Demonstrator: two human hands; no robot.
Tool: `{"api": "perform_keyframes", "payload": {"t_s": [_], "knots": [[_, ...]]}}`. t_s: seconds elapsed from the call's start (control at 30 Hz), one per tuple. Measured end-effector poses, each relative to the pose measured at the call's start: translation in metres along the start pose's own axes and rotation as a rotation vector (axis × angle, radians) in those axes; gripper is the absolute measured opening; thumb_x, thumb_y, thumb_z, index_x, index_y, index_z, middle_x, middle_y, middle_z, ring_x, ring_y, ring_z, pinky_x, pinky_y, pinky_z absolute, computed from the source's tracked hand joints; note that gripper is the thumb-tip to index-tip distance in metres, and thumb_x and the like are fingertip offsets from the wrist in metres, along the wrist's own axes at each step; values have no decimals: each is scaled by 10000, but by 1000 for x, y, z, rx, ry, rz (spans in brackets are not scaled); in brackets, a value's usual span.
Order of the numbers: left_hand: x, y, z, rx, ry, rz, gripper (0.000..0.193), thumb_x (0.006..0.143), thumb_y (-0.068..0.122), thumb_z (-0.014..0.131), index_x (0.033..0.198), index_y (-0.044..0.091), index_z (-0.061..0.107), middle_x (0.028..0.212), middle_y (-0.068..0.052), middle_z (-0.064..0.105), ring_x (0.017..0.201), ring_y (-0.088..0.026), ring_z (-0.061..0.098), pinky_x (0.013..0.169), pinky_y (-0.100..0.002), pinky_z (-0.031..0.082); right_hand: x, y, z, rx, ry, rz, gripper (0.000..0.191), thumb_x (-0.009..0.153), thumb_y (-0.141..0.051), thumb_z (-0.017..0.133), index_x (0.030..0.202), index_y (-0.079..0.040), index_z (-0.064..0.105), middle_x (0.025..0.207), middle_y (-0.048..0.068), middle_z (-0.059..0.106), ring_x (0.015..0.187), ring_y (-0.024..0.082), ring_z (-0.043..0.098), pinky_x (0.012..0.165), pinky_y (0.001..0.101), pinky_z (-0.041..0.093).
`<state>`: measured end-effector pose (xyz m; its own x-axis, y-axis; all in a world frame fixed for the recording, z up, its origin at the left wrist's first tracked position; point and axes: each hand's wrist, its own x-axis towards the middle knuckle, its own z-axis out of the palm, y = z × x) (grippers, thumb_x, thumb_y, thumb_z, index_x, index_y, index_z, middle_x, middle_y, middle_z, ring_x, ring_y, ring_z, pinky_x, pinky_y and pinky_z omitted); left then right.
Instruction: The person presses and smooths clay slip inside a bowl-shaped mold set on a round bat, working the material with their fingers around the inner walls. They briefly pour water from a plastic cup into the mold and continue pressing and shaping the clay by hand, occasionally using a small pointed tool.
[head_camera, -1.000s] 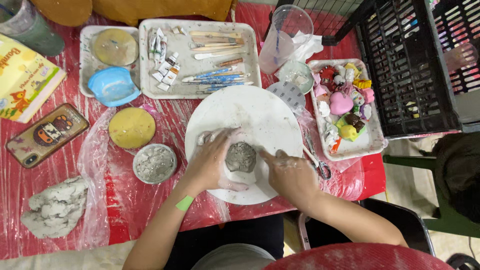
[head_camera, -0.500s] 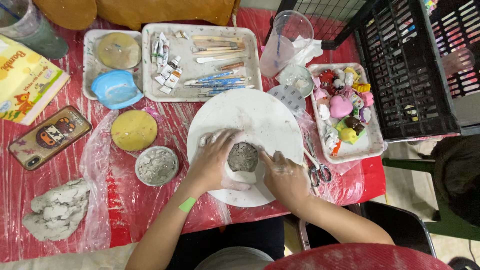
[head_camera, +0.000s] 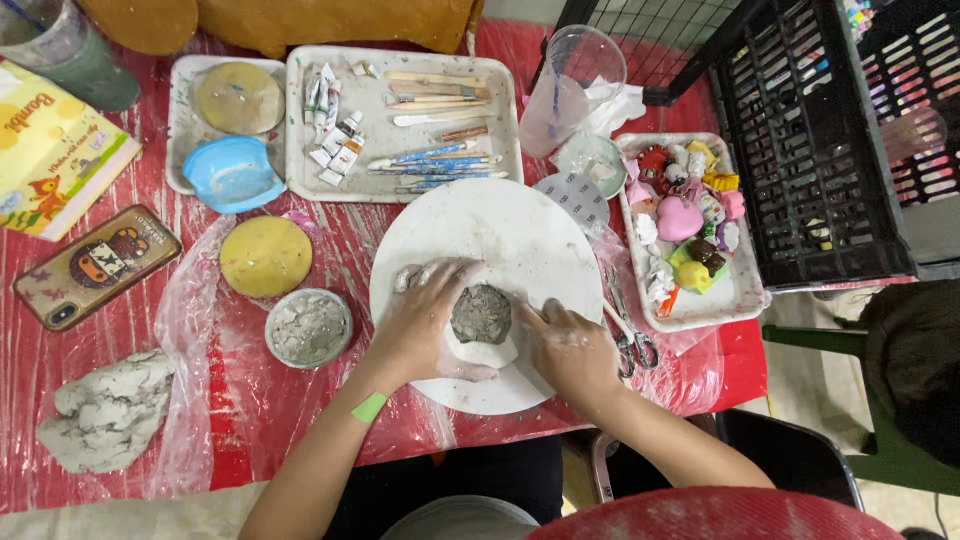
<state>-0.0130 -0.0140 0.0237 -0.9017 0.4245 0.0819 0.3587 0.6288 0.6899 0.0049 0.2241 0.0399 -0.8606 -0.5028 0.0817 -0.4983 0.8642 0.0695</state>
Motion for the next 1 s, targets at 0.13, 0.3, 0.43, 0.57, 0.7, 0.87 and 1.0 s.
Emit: {"api": "perform_keyframes", "payload": {"t_s": [0.13, 0.3, 0.43, 0.57, 0.7, 0.87, 1.0], "knots": [[-1, -3, -2, 6, 41, 70, 1313, 483, 686, 896, 1542, 155, 330, 1512, -176, 440, 1424, -387, 397, 1161, -612, 246, 9, -11, 13, 50, 25, 30, 507, 772, -102, 653, 1276, -161, 669, 843, 105, 663, 599, 267, 695, 502, 383, 572], [-2, -4, -2, 1, 40, 76, 1308, 499, 687, 896, 1549, 147, 333, 1515, -171, 441, 1423, -373, 406, 1168, -613, 240, 17, -13, 14, 95, -10, 34, 517, 779, -81, 649, 1286, -182, 658, 909, 93, 677, 654, 260, 705, 560, 387, 585], [0, -5, -1, 11, 5, 47, 1327, 476, 689, 902, 1545, 157, 325, 1529, -180, 418, 1422, -378, 390, 1165, -621, 219, 27, -4, 11, 89, 6, -65, 581, 712, -102, 663, 1287, -187, 675, 910, 104, 674, 677, 262, 702, 577, 387, 583], [3, -4, 3, 27, 31, 23, 1343, 472, 710, 901, 1538, 147, 310, 1525, -212, 396, 1442, -405, 357, 1171, -620, 224, 28, 5, 7, 116, -5, -83, 516, 779, -130, 668, 1289, -209, 660, 904, 92, 679, 663, 262, 702, 560, 397, 571], [3, -3, 7, 31, 6, -26, 1343, 454, 700, 905, 1540, 172, 318, 1532, -192, 396, 1445, -385, 362, 1168, -633, 214, 22, 7, 6, 83, -81, 15, 454, 852, -144, 677, 1299, -222, 649, 837, 80, 679, 634, 261, 704, 545, 411, 567], [2, -3, 8, -13, 24, 14, 1303, 491, 646, 917, 1540, 150, 324, 1530, -158, 420, 1454, -367, 377, 1174, -635, 240, 21, -6, 15, 118, -16, 70, 563, 760, -96, 667, 1319, -157, 640, 901, 108, 699, 643, 277, 709, 557, 403, 580], [3, -4, 9, -45, 54, 47, 1309, 484, 614, 940, 1527, 131, 316, 1516, -183, 380, 1437, -403, 344, 1136, -643, 246, 21, -16, 19, 140, 21, 78, 552, 779, -83, 660, 1325, -161, 636, 940, 121, 708, 653, 284, 711, 560, 400, 585]]}}
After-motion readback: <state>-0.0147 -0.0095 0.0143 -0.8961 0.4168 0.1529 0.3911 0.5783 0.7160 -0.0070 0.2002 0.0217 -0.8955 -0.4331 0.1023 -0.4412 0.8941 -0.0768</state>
